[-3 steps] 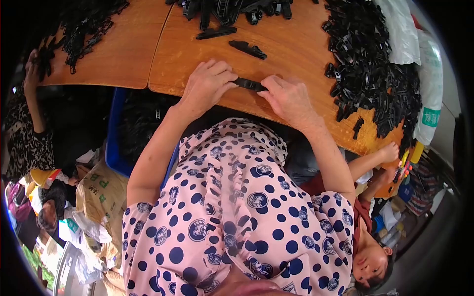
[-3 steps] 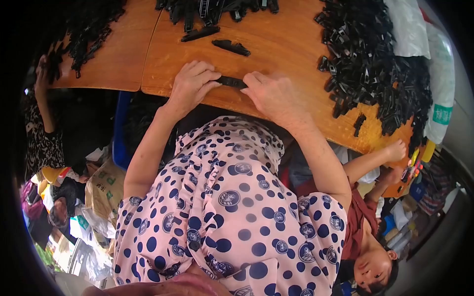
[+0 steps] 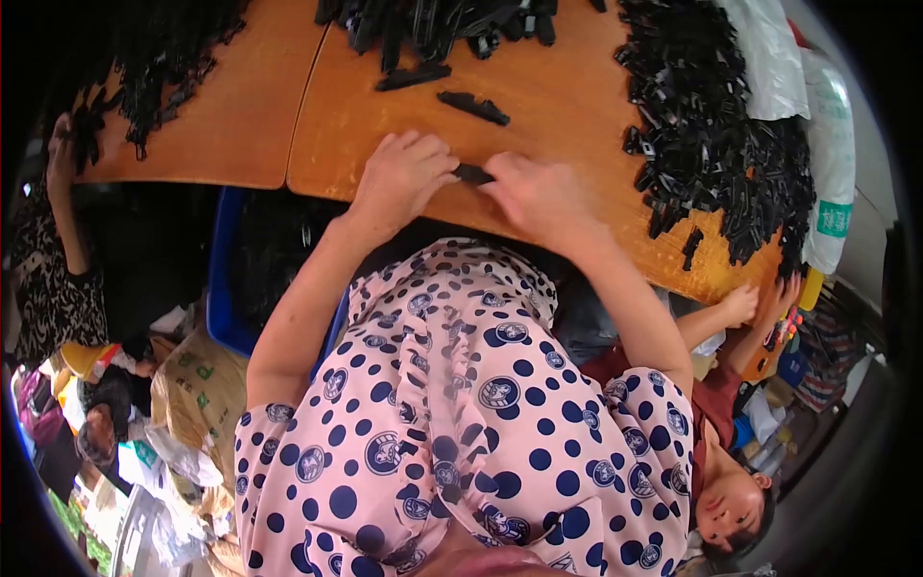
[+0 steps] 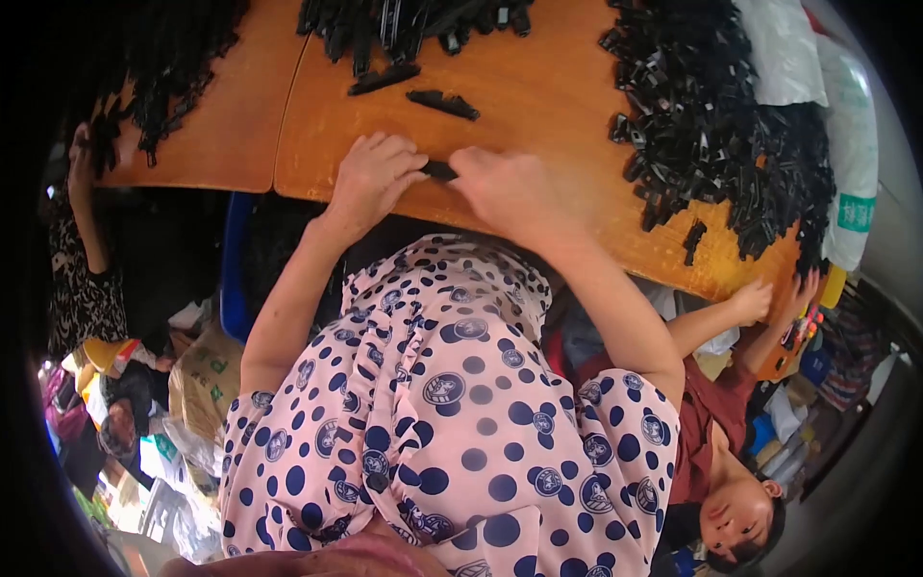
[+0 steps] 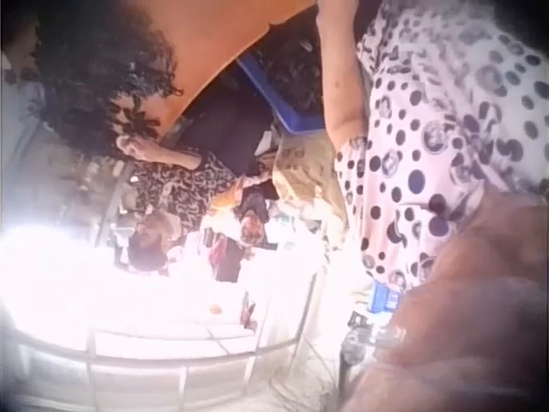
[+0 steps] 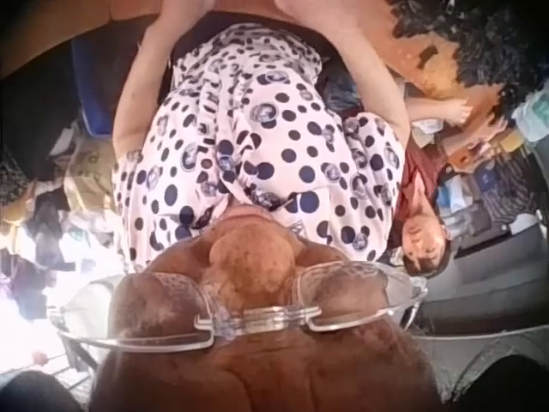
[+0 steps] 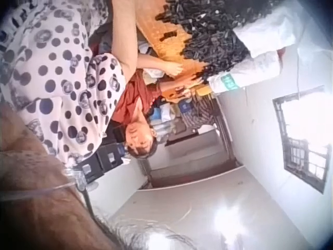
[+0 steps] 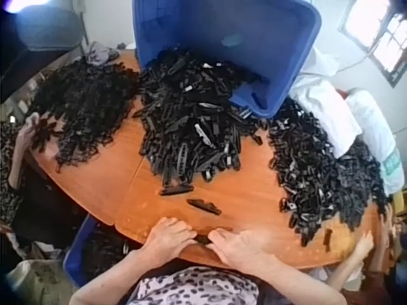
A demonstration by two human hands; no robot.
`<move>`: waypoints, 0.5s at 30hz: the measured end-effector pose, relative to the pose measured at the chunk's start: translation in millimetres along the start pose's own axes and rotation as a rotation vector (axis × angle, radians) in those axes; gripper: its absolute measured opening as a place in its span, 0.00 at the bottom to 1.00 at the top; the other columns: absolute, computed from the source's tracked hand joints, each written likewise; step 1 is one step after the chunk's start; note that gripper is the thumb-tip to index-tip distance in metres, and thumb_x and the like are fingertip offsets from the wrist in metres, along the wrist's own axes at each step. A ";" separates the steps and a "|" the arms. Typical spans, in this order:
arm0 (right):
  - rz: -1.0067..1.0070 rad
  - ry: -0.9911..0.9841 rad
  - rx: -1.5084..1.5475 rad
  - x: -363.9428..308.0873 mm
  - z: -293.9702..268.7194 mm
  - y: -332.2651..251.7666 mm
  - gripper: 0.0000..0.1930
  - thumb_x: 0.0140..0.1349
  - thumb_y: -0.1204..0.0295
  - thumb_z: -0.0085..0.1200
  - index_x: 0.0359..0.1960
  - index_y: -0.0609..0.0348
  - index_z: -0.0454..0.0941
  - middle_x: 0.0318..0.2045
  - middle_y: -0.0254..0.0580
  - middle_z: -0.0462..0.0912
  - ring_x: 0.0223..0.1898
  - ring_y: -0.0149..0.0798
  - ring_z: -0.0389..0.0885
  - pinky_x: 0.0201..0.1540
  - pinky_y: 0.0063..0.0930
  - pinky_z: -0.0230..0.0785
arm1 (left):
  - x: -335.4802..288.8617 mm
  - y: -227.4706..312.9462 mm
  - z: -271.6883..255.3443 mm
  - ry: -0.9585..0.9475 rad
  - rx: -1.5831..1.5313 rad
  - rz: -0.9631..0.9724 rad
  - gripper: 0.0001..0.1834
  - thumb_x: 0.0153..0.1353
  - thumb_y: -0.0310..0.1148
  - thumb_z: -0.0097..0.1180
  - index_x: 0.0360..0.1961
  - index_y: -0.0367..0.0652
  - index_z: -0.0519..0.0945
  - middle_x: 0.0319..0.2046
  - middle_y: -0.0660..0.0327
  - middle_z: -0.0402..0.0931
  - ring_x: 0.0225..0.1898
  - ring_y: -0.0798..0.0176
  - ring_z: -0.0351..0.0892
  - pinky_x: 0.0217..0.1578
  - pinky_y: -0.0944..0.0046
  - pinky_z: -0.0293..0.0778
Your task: The person assembles plastic items by picking up plastic components from the table and fitting them together by hand.
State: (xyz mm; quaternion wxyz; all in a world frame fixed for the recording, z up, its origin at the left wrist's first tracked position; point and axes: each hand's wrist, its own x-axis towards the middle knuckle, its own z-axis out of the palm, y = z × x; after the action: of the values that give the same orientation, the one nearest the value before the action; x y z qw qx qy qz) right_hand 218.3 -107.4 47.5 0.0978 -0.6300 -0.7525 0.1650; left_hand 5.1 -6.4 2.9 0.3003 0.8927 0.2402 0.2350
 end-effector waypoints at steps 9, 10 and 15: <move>-0.044 0.183 -0.025 7.0 -9.1 15.4 0.10 0.61 0.63 0.60 0.36 0.54 0.76 0.36 0.39 0.79 0.39 0.43 0.82 0.35 0.36 0.77 | 6.4 -10.6 -4.9 0.058 0.020 -0.032 0.12 0.53 0.28 0.68 0.39 0.38 0.82 0.39 0.57 0.78 0.44 0.50 0.78 0.46 0.56 0.73; -0.008 0.279 -0.074 5.2 -18.3 21.8 0.09 0.62 0.64 0.59 0.38 0.54 0.77 0.36 0.39 0.79 0.40 0.43 0.82 0.36 0.36 0.77 | 6.1 -12.9 -12.3 0.071 0.051 -0.036 0.12 0.53 0.28 0.68 0.39 0.38 0.82 0.39 0.57 0.78 0.44 0.50 0.78 0.46 0.56 0.73; 0.081 0.273 -0.397 -30.8 -55.6 83.1 0.24 0.55 0.82 0.51 0.56 0.57 0.77 0.53 0.47 0.78 0.54 0.53 0.77 0.56 0.43 0.73 | 42.6 -6.9 -21.4 0.185 0.422 0.153 0.12 0.52 0.31 0.60 0.38 0.43 0.84 0.43 0.58 0.81 0.48 0.54 0.80 0.49 0.57 0.76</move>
State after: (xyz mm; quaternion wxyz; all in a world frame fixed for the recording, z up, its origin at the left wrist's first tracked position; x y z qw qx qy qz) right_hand 319.9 -118.1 70.0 0.0661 -0.6829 -0.7242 -0.0692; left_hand 24.1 31.7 25.3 0.0651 0.9260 0.2420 0.2823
